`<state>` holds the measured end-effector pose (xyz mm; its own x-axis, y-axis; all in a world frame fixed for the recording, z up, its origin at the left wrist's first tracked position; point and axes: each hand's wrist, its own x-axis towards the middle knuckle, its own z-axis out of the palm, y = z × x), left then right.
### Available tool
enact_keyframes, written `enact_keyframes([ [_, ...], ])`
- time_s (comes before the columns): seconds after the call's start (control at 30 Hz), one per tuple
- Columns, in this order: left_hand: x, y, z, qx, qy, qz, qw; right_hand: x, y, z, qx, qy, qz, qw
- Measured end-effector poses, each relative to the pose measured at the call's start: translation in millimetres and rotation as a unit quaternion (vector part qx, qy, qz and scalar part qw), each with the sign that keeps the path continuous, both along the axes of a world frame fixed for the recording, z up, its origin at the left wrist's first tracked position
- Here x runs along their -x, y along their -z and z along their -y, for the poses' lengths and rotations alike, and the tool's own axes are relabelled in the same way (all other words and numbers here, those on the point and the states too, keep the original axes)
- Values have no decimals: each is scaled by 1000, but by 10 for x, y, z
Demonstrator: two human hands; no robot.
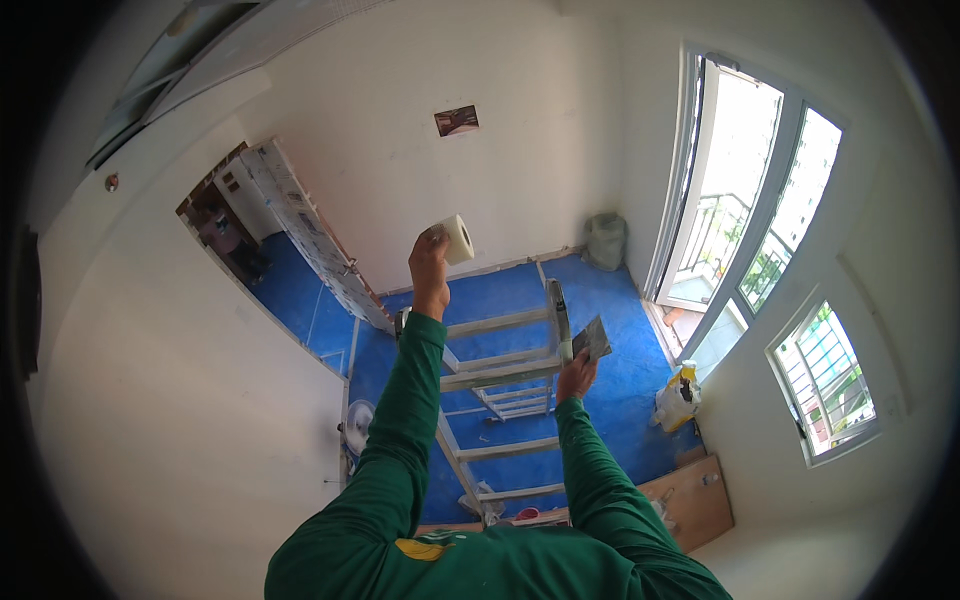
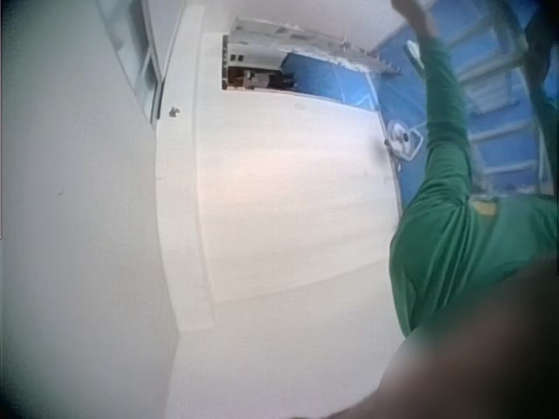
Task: The person applies joint tape to ceiling seams and then spreads joint compound over the tape using a putty knife and taping knife. The person works on multiple ceiling seams, smoothing the compound to create a flat finish.
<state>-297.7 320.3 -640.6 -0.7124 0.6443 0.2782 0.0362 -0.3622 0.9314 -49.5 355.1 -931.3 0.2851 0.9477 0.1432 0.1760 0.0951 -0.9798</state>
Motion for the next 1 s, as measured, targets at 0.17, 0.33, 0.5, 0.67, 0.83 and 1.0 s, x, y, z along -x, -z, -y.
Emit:
enact_keyframes([
  [0.17, 51, -164, -4, -13, 10, -29, 999, 34, -121, 44, -18, 21, -136, 990],
  [0.33, 178, -486, -105, -12, 22, -96, 995, 30, -95, 27, 23, -14, 15, 1000],
  [0.5, 185, -900, -153, -1, 67, -79, 995, 14, -15, -22, 14, -15, 38, 999],
  [0.67, 149, -1006, -197, -26, 110, -55, 992, 1, -31, 27, -18, -3, 68, 998],
  [0.83, 142, -861, -197, -76, 133, -10, 988, 15, -122, 48, 7, 9, -103, 995],
  [1.0, 24, -697, -104, -118, 131, -23, 984, 36, -193, 68, 1, 13, -98, 995],
])
